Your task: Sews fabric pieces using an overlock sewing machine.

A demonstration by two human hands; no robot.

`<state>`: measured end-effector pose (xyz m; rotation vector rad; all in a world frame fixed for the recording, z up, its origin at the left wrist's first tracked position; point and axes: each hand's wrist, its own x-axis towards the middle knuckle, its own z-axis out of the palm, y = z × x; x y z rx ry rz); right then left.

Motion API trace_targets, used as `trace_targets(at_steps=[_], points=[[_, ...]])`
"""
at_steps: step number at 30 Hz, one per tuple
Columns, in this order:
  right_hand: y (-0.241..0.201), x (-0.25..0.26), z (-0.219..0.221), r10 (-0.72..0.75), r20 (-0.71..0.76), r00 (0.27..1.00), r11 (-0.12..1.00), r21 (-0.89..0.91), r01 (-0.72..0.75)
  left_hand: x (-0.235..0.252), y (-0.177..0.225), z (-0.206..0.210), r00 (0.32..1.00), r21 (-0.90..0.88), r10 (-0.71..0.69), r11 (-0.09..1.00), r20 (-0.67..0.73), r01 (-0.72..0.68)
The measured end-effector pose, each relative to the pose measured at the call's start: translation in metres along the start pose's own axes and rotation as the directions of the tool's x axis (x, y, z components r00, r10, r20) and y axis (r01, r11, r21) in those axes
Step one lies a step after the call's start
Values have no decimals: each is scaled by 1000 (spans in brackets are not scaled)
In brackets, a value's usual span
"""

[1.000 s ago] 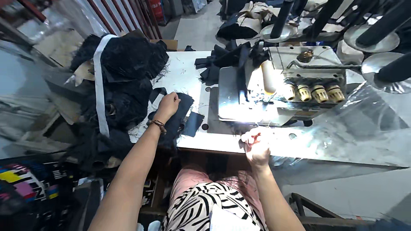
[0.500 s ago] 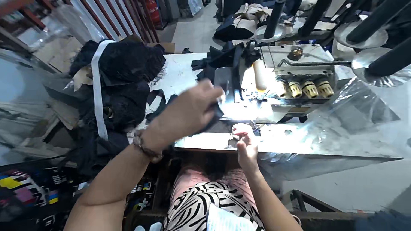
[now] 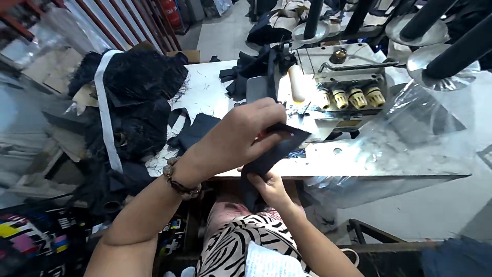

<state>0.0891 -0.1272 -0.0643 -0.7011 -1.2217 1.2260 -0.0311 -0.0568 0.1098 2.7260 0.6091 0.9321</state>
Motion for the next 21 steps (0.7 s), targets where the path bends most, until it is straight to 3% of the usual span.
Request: trace_targets(at_steps=[5, 8, 12, 15, 21], points=[[5, -21, -19, -95, -50, 994, 985, -152, 86, -14, -39, -1, 976, -100, -217, 972, -37, 212], [6, -42, -27, -76, -142, 987, 968, -247, 39, -20, -66, 17, 927, -248, -373, 896, 28, 368], [7, -67, -32, -77, -217, 973, 940, -340, -2, -20, -86, 52, 889, -309, -444, 835, 110, 455], [9, -79, -37, -109, -218, 970, 928, -371, 21, -17, -81, 69, 896, -278, -431, 853, 106, 443], [11, -77, -43, -150, -216, 965, 911, -409, 50, -6, -84, 103, 962, -97, -254, 965, -102, 244]])
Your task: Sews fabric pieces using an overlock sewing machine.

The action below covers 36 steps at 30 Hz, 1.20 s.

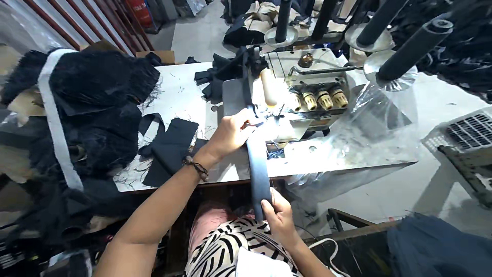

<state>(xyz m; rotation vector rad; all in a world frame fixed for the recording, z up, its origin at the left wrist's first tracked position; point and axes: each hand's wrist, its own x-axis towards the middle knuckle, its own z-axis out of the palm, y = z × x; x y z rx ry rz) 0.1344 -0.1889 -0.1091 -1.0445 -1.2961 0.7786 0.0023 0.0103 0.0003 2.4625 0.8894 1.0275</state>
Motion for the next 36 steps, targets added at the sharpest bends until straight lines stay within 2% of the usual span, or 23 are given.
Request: trace_targets(at_steps=[3, 7, 12, 16, 21, 26, 32, 36], points=[[1, -1, -1, -32, 31, 999, 999, 30, 31, -7, 8, 6, 999, 23, -20, 1000, -34, 20], [0, -10, -7, -39, 75, 996, 998, 50, 35, -17, 14, 2, 997, 72, 57, 996, -43, -54], [0, -6, -10, -42, 47, 998, 999, 34, 40, -2, 11, 7, 999, 143, -50, 988, -13, 52], [-2, 4, -7, -18, 17, 1000, 999, 32, 17, 4, 9, 6, 998, 126, -48, 991, -33, 52], [-3, 24, -1, 45, -48, 998, 998, 37, -44, 1, 12, 1, 997, 155, -76, 985, 27, 71], [6, 56, 8, 126, -159, 979, 990, 82, -114, -13, 23, -10, 998, 161, -38, 987, 54, 29], [18, 97, 13, 67, -188, 980, 998, 12, -66, -17, 19, -5, 997, 233, 9, 972, 72, -26], [24, 113, 14, 20, -190, 982, 998, 57, -9, -4, 6, -7, 994, 264, -17, 965, 111, -13]])
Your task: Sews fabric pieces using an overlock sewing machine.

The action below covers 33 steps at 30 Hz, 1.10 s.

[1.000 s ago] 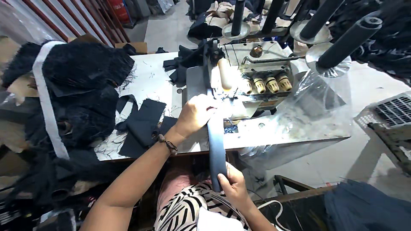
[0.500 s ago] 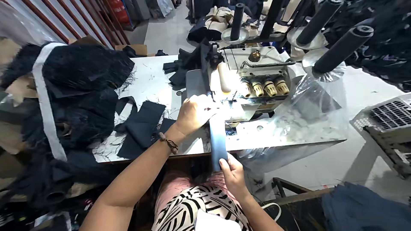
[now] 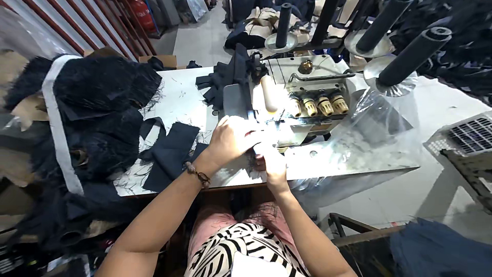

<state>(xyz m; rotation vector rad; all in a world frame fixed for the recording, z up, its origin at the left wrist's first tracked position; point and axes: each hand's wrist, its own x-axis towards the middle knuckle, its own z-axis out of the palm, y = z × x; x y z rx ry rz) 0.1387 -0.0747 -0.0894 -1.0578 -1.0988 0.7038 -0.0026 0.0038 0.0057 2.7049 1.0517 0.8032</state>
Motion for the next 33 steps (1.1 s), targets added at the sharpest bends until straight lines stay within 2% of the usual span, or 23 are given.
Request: trace_targets(at_steps=[3, 7, 9, 12, 13, 14, 15, 17, 19, 21, 24, 29, 31, 33], points=[[9, 1, 1, -26, 60, 998, 1000, 10, 26, 23, -18, -3, 985, 52, -86, 996, 152, 79], [17, -7, -1, -47, 135, 990, 997, -50, 55, 52, -24, -11, 913, 118, -246, 969, 326, 219], [17, -8, -2, -35, 139, 990, 999, -27, 39, 53, -33, -6, 929, 67, -237, 972, 284, 227], [21, -7, -5, -21, 134, 991, 999, 39, 16, 40, -68, 10, 989, -101, -128, 986, 67, 135], [22, -7, -6, -12, 131, 991, 999, 52, 5, 31, -77, 5, 982, -138, -184, 973, 30, 186], [22, -7, -7, -5, 128, 992, 998, 66, -4, 21, -86, -6, 952, -145, -306, 941, 28, 307], [23, -8, -7, 1, 126, 992, 996, 86, -12, 10, -97, -18, 893, -127, -447, 884, 51, 450], [24, -7, -6, -5, 122, 992, 995, 103, -8, -17, -126, -34, 748, -22, -658, 749, 90, 662], [23, -7, -3, -12, 113, 994, 993, 119, -2, -44, -144, -42, 604, 119, -788, 616, 120, 779], [23, -7, 0, -13, 102, 995, 994, 112, 1, -60, -148, -40, 523, 219, -842, 539, 131, 813], [22, -7, -1, -18, 107, 994, 997, 74, 10, -67, -147, -35, 528, 232, -837, 546, 141, 805], [23, -8, -4, -6, 111, 994, 997, 74, -2, -72, -149, -36, 613, 178, -786, 617, 84, 766], [24, -8, -4, -10, 108, 994, 998, 65, 3, -69, -140, -40, 589, 222, -803, 593, 93, 774], [23, -8, -3, -2, 115, 993, 999, 51, -4, -67, -136, -40, 525, 289, -836, 548, 159, 785]])
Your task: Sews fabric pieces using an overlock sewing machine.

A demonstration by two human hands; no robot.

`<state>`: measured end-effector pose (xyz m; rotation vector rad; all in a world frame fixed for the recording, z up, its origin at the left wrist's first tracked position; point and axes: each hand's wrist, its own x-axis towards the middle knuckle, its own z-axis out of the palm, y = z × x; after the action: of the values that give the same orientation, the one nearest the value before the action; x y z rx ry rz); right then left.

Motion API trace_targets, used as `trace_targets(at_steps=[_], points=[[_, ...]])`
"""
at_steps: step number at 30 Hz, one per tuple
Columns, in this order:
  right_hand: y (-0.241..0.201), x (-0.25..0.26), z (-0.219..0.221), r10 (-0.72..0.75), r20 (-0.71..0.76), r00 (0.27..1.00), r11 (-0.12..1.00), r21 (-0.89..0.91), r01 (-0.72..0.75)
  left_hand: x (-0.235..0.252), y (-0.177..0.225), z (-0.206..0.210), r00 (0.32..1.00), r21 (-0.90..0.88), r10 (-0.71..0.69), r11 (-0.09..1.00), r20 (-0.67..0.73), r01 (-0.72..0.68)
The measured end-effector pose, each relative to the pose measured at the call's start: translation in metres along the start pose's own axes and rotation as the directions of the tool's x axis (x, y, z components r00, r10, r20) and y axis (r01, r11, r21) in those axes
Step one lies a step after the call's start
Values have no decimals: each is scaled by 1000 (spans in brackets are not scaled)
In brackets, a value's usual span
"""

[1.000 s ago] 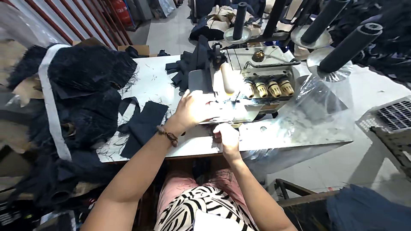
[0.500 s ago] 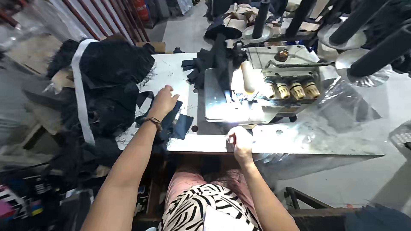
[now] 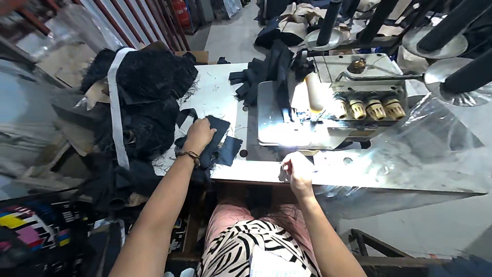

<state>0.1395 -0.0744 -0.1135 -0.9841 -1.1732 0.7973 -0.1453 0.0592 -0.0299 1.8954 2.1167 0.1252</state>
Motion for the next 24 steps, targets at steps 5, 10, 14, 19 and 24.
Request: trace_targets(at_steps=[5, 10, 14, 19, 24], points=[[-1, 0, 1, -4, 1, 1000, 1000, -14, 4, 0, 1, -1, 997, 1, -33, 999, 67, 33], [-1, -1, 0, 1, 7, 1000, 1000, -18, -1, 2, -4, -3, 997, -60, 58, 997, 49, -55], [-2, -1, 0, -14, 10, 1000, 1000, -21, 14, -8, 4, -42, 967, -156, 185, 965, -176, -213], [-1, -1, 1, -26, 19, 999, 999, -42, 27, -44, 34, -105, 784, -110, 340, 883, -519, -456], [-8, -4, 8, -95, -30, 995, 993, -76, 93, -94, 73, -110, 541, 39, 646, 660, -538, -750]])
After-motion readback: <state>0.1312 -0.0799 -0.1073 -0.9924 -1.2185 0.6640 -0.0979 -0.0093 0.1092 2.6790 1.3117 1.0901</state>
